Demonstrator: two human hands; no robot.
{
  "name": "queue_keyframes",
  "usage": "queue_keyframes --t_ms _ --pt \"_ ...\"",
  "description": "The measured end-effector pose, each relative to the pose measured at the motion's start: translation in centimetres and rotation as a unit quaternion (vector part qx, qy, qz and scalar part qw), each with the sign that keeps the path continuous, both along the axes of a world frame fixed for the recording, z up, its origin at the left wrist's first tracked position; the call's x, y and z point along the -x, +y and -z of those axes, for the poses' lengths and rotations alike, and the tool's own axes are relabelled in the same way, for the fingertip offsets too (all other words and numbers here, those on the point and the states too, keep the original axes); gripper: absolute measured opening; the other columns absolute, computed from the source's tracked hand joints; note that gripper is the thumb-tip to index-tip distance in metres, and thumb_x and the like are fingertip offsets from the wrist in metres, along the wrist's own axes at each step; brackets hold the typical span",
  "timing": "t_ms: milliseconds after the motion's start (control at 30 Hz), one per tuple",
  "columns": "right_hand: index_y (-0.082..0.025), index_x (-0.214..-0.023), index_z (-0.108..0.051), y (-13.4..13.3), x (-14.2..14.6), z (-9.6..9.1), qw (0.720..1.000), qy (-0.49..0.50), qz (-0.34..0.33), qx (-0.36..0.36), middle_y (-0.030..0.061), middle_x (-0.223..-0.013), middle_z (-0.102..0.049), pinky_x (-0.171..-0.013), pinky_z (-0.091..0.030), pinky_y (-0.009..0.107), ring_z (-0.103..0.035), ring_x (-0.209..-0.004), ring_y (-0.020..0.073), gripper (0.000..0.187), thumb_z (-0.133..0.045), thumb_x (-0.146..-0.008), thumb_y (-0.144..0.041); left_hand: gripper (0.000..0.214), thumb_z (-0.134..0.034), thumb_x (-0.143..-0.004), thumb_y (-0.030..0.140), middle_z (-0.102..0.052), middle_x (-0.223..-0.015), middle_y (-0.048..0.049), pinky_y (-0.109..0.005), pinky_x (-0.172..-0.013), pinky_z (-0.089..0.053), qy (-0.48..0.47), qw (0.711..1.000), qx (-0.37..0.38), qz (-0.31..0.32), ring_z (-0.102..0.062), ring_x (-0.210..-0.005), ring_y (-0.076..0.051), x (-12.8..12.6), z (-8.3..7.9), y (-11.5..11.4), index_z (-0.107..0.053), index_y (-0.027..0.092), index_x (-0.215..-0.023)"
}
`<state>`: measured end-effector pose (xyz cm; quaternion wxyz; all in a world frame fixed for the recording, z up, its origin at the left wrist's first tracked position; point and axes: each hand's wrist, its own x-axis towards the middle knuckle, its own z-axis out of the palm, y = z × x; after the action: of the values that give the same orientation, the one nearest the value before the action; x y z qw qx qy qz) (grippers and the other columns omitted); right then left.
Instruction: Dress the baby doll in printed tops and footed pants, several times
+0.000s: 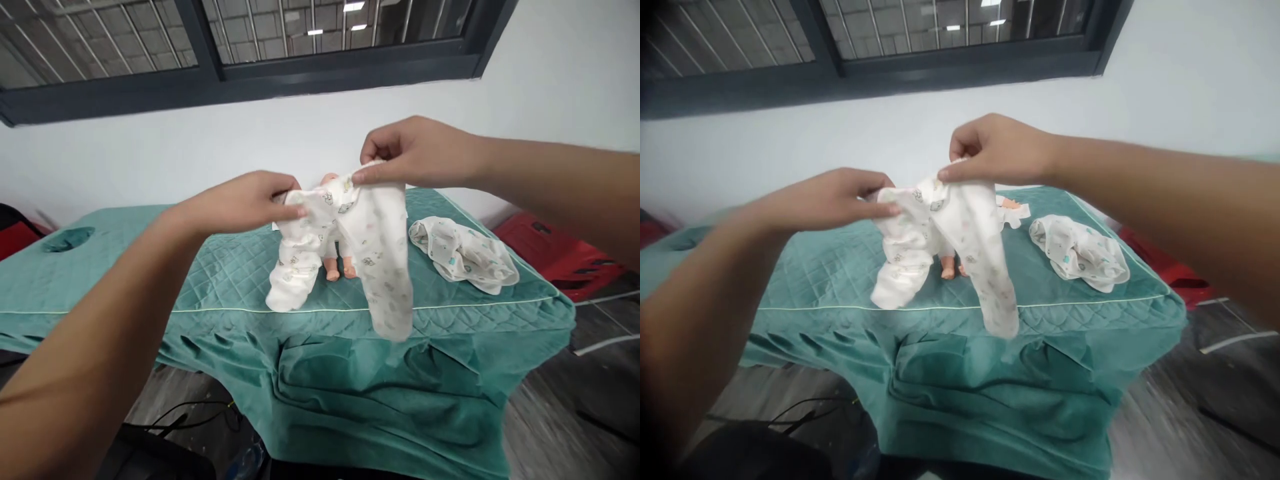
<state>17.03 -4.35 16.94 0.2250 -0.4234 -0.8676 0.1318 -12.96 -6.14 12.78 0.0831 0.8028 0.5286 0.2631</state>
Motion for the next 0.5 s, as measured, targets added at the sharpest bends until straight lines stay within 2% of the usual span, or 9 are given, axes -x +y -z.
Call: queue_keyframes --t_ms 67,133,267,333,400,467,500 --pt "0.0 -0.101 -0.071 -0.4 0.4 -0.9 0.997 0.057 -0.01 -0.041 -0.0035 -0.076 -0.063 -0.065 -0.04 0.024 -0.062 -0.072 0.0068 0.062 -0.07 -0.08 -0.058 0.028 -0.07 -0.084 0.04 -0.052 -0.083 0.0 -0.044 -0.092 -0.05 0.008 1.0 -0.02 0.002 -0.066 -0.099 -0.025 -1.8 -2.1 -1.2 -0.058 0.015 -0.085" --pt "0.0 -0.101 -0.07 -0.7 0.7 -1.4 0.99 0.119 -0.028 -0.071 -0.0028 -0.077 -0.063 -0.066 -0.043 0.024 -0.064 -0.073 0.0075 0.057 -0.068 -0.084 -0.054 0.025 -0.065 -0.088 0.035 -0.05 -0.082 0.0004 -0.047 -0.092 -0.048 0.014 0.998 -0.056 0.007 -0.065 -0.101 -0.025 -3.4 -2.9 -2.2 -0.056 0.013 -0.083" --pt "0.003 -0.102 -0.065 -1.4 1.1 -1.9 0.97 0.206 -0.061 -0.116 -0.0035 -0.08 -0.06 -0.07 -0.045 0.028 -0.068 -0.085 0.0137 0.055 -0.065 -0.087 -0.049 0.028 -0.053 -0.093 0.039 -0.054 -0.087 -0.0005 -0.046 -0.086 -0.049 -0.041 0.995 -0.096 0.003 -0.067 -0.102 -0.026 -5.0 -2.3 -3.2 -0.053 0.012 -0.087" --pt "0.004 -0.102 -0.064 -1.9 1.2 -2.1 0.963 0.217 -0.053 -0.152 -0.0049 -0.08 -0.057 -0.071 -0.043 0.029 -0.068 -0.092 0.0173 0.056 -0.063 -0.085 -0.05 0.034 -0.049 -0.094 0.045 -0.056 -0.09 -0.0015 -0.045 -0.082 -0.05 -0.072 0.994 -0.076 0.016 -0.068 -0.102 -0.027 -5.1 -1.8 -3.5 -0.055 0.011 -0.091" --pt "0.005 -0.1 -0.064 -2.2 1.1 -2.3 0.961 0.212 -0.031 -0.177 -0.0054 -0.078 -0.055 -0.071 -0.04 0.03 -0.067 -0.095 0.0196 0.057 -0.061 -0.084 -0.05 0.043 -0.037 -0.096 0.047 -0.056 -0.09 -0.0016 -0.045 -0.079 -0.047 -0.079 0.995 -0.048 0.032 -0.069 -0.103 -0.028 -4.7 -1.6 -3.7 -0.057 0.008 -0.092" --pt "0.004 -0.096 -0.065 -2.2 1.0 -2.2 0.96 0.221 -0.013 -0.169 -0.005 -0.076 -0.053 -0.07 -0.038 0.03 -0.066 -0.091 0.0169 0.053 -0.063 -0.084 -0.047 0.049 -0.035 -0.096 0.05 -0.055 -0.085 -0.0006 -0.043 -0.077 -0.046 -0.086 0.995 -0.036 0.031 -0.071 -0.097 -0.024 -4.1 -1.7 -3.8 -0.06 0.008 -0.086" --pt "0.002 -0.093 -0.065 -2.1 0.9 -2.0 0.959 0.238 -0.009 -0.154 -0.0048 -0.074 -0.053 -0.069 -0.038 0.029 -0.065 -0.086 0.0134 0.047 -0.067 -0.084 -0.044 0.048 -0.043 -0.095 0.052 -0.055 -0.08 0.0001 -0.041 -0.076 -0.047 -0.114 0.992 -0.052 0.021 -0.071 -0.091 -0.022 -3.8 -1.7 -3.8 -0.06 0.01 -0.079"
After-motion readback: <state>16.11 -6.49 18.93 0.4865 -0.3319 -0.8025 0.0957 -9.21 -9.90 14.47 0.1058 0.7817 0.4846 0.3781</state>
